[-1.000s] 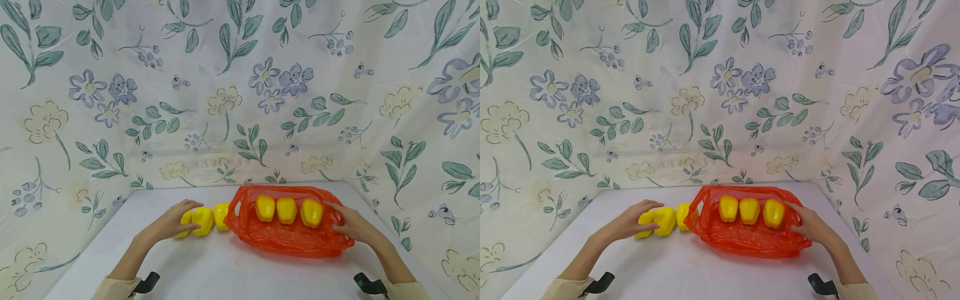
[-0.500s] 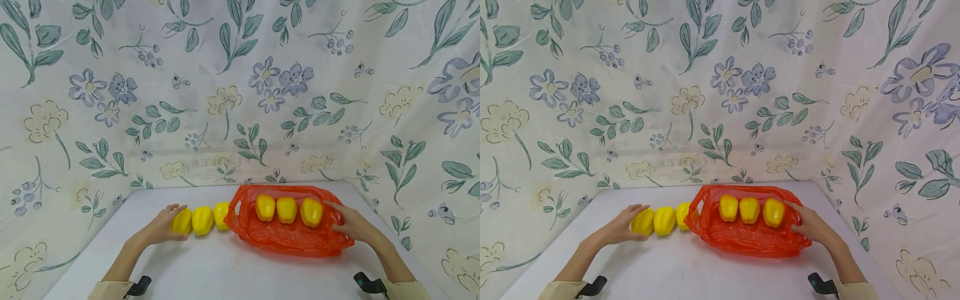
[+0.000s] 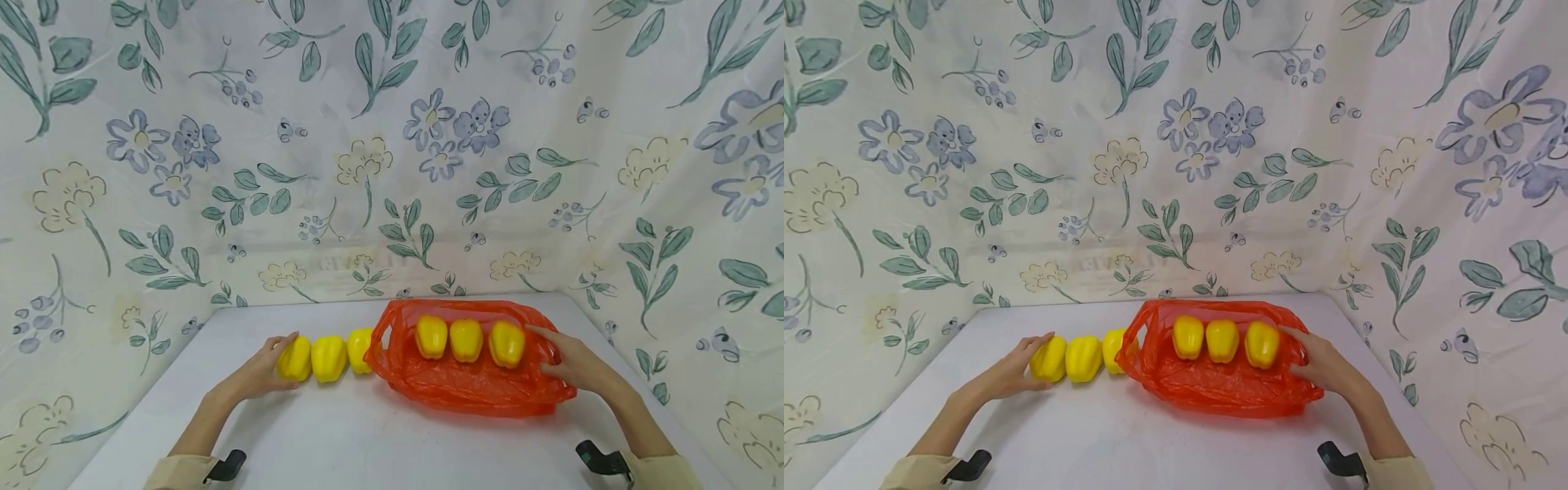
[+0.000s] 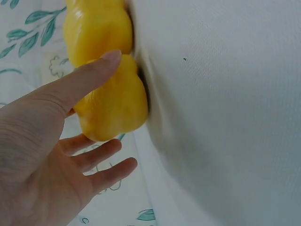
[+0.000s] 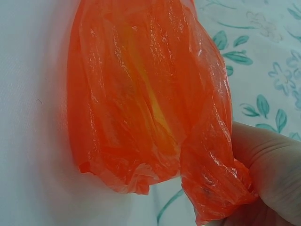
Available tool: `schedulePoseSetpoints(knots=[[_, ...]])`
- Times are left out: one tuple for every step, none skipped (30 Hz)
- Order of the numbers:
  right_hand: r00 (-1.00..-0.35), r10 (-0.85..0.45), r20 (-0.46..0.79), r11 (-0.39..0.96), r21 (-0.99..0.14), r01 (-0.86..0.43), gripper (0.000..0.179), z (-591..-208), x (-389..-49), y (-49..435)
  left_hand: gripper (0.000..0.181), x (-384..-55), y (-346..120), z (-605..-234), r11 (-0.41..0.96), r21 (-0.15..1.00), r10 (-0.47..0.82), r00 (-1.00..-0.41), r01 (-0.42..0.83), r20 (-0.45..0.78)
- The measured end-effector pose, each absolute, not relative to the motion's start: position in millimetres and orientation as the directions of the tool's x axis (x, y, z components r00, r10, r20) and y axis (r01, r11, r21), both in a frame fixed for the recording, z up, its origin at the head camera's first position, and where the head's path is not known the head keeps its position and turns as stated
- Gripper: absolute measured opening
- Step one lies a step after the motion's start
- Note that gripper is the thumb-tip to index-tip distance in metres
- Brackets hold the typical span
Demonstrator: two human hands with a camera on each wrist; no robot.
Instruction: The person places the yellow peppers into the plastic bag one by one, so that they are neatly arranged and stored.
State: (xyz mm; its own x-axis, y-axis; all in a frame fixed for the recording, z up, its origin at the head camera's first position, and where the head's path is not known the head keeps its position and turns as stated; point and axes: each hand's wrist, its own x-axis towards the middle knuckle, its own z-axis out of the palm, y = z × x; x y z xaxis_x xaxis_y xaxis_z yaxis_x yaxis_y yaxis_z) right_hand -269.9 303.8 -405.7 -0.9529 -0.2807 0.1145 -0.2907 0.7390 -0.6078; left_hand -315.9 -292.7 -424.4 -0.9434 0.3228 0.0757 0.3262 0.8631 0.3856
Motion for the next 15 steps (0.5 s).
schedulePoseSetpoints(knots=[[-0.952,-0.283,0.116,0.738,-0.608,-0.293,0.070,-405.5,-270.0,304.0,0.096,-316.7,-292.9,-425.0,0.863,0.385,0.325,-0.943,0.328,0.076],[-0.951,-0.285,0.118,0.736,-0.609,-0.296,0.069,-405.4,-270.0,304.1,0.095,-317.3,-293.1,-425.3,0.860,0.388,0.328,-0.942,0.331,0.076],[-0.951,-0.286,0.119,0.734,-0.611,-0.297,0.069,-405.4,-270.0,304.3,0.093,-317.9,-293.2,-425.8,0.860,0.387,0.329,-0.941,0.333,0.077],[-0.951,-0.287,0.117,0.733,-0.612,-0.297,0.069,-405.5,-270.0,304.3,0.092,-318.5,-293.1,-426.0,0.860,0.387,0.329,-0.941,0.332,0.076],[-0.950,-0.288,0.116,0.731,-0.614,-0.297,0.069,-405.6,-270.1,304.3,0.091,-318.8,-292.9,-426.1,0.860,0.390,0.327,-0.942,0.330,0.075],[-0.950,-0.289,0.116,0.730,-0.615,-0.297,0.069,-405.7,-270.1,304.4,0.090,-319.3,-292.7,-426.0,0.860,0.390,0.326,-0.942,0.329,0.074],[-0.950,-0.289,0.115,0.730,-0.616,-0.297,0.069,-405.7,-270.1,304.4,0.090,-319.6,-292.5,-425.8,0.860,0.390,0.327,-0.942,0.329,0.074],[-0.950,-0.289,0.114,0.729,-0.617,-0.296,0.069,-405.8,-270.2,304.4,0.089,-319.8,-292.3,-425.4,0.859,0.390,0.328,-0.942,0.330,0.075],[-0.951,-0.288,0.114,0.731,-0.615,-0.295,0.069,-405.8,-270.2,304.5,0.089,-320.0,-291.9,-425.0,0.860,0.390,0.327,-0.942,0.330,0.076],[-0.951,-0.288,0.116,0.733,-0.612,-0.297,0.069,-405.8,-270.3,304.5,0.089,-320.1,-291.6,-424.5,0.859,0.388,0.330,-0.941,0.334,0.079],[-0.951,-0.287,0.118,0.735,-0.610,-0.297,0.069,-405.8,-270.3,304.6,0.089,-320.1,-291.2,-423.9,0.858,0.387,0.333,-0.939,0.338,0.083],[-0.951,-0.286,0.119,0.737,-0.607,-0.298,0.069,-405.8,-270.3,304.7,0.088,-320.2,-290.9,-423.5,0.858,0.383,0.337,-0.937,0.344,0.088],[-0.951,-0.286,0.120,0.738,-0.605,-0.298,0.069,-405.7,-270.2,304.8,0.088,-320.1,-290.6,-423.1,0.856,0.380,0.341,-0.935,0.350,0.094],[-0.951,-0.285,0.121,0.740,-0.602,-0.299,0.068,-405.8,-270.3,304.9,0.088,-319.9,-290.3,-422.3,0.853,0.376,0.349,-0.932,0.361,0.102],[-0.951,-0.285,0.122,0.742,-0.600,-0.299,0.068,-405.9,-270.4,305.1,0.088,-319.8,-289.9,-421.9,0.852,0.375,0.351,-0.930,0.365,0.107]])
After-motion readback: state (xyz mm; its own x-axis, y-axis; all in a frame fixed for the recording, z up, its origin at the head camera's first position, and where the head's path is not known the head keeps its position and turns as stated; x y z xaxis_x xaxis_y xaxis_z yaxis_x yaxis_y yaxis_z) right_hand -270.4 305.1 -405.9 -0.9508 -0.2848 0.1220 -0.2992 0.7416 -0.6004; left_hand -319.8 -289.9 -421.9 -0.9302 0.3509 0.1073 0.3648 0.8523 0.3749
